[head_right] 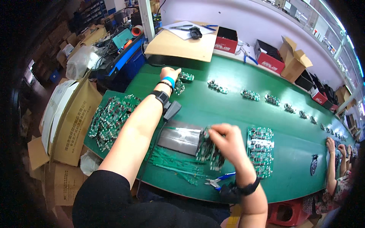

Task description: The person uses a pair of blue-handled pliers to trim excess green material from the edges of green circuit boards. They repeatedly pick up boards from a stack, trim the edges, and place the finished boards into a separate pile on the green workbench.

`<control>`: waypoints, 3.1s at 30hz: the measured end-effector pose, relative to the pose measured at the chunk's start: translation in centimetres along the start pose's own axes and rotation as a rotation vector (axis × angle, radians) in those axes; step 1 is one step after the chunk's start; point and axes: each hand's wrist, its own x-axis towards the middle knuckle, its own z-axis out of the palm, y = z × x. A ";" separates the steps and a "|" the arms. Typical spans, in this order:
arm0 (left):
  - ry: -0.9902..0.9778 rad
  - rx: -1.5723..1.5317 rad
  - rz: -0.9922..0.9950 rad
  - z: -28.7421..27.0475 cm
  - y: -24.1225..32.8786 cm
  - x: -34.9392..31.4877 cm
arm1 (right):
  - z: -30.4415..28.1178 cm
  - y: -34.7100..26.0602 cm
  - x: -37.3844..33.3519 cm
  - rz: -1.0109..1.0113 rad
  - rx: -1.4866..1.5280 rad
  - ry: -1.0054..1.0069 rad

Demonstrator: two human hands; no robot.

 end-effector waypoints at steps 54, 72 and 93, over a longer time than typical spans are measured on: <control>-0.340 -0.557 -0.009 -23.2 -2.8 -2.9 | 4.6 4.4 -0.8 -0.156 -0.469 0.155; 0.398 0.035 -0.201 -13.6 -6.5 10.3 | 5.6 5.1 -0.3 -0.217 -0.449 0.084; -0.160 0.145 0.065 -9.8 -5.4 12.0 | 5.9 4.0 -0.4 -0.255 -0.583 0.029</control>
